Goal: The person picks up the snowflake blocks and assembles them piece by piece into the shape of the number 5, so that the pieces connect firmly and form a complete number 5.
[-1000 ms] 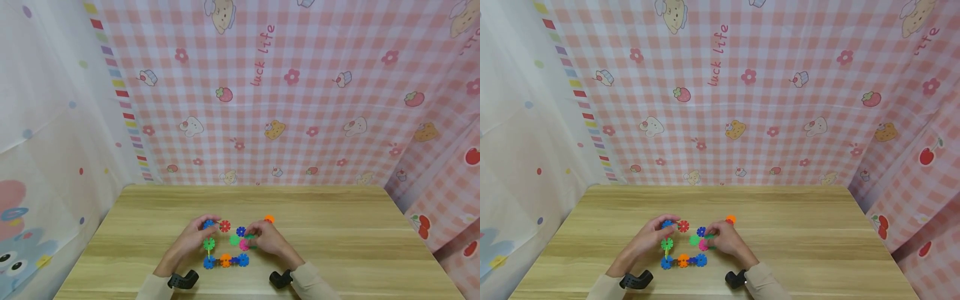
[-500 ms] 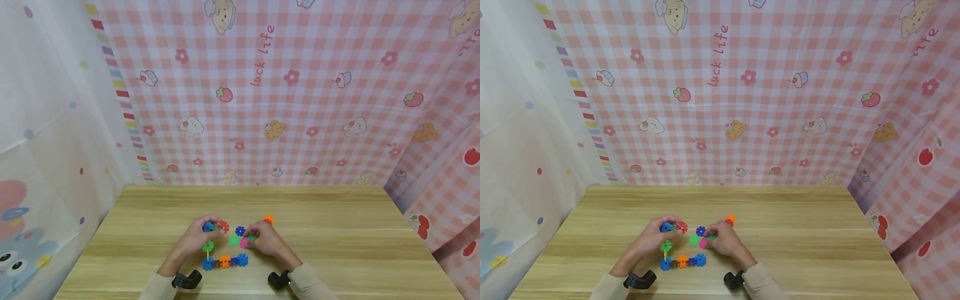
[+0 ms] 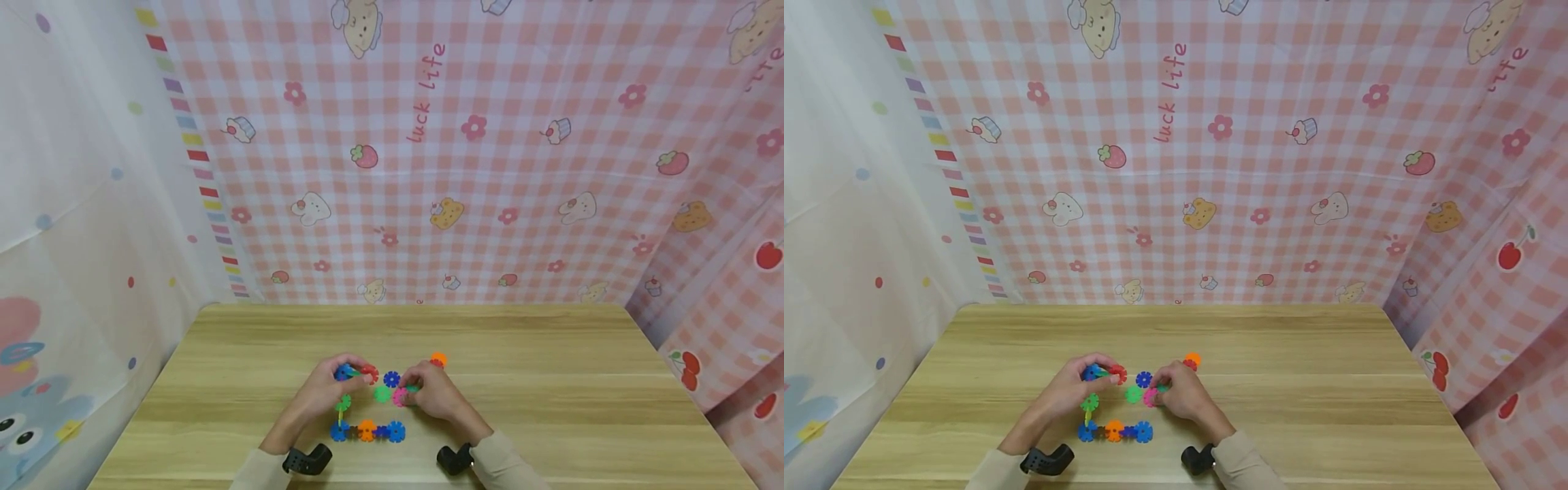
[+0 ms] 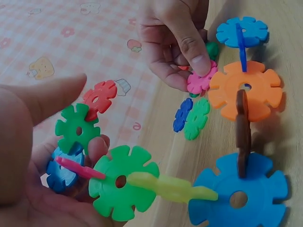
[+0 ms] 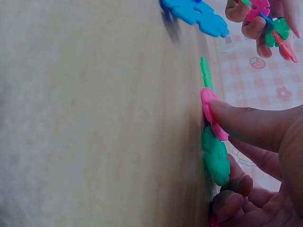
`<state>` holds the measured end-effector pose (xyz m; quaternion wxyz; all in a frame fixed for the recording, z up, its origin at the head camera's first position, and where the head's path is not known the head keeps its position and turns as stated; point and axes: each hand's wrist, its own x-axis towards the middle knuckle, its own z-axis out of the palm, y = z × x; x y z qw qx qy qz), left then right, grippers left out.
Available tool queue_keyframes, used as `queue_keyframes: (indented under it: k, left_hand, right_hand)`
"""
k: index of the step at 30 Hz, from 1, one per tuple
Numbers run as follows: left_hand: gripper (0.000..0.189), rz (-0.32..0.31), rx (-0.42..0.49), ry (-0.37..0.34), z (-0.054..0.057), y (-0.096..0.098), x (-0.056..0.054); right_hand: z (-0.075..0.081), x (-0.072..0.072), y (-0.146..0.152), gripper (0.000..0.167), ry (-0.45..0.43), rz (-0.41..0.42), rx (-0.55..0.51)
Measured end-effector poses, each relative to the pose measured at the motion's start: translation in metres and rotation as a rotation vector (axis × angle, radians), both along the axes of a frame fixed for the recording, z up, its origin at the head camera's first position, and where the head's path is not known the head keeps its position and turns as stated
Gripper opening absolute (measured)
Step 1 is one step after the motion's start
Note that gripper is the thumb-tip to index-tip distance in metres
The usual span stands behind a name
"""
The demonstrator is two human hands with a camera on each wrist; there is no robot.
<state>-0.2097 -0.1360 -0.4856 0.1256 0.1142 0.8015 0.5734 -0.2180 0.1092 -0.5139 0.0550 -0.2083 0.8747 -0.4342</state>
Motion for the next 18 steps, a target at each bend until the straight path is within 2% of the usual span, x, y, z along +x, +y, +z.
queue_keyframes:
  k: [3, 8, 18]
  left_hand:
    - [0.029, -0.019, 0.001, -0.006, 0.0, 0.001, -0.001]
    - [0.028, -0.002, -0.01, -0.013, 0.001, 0.002, 0.0]
    - [0.02, 0.063, 0.002, 0.021, 0.002, 0.011, 0.002]
  right_hand:
    - [0.0, 0.0, 0.0, 0.014, 0.017, -0.006, -0.015]
    - [0.0, 0.0, 0.0, 0.017, 0.037, -0.016, -0.044]
    - [-0.001, -0.003, 0.002, 0.014, -0.02, -0.082, -0.114]
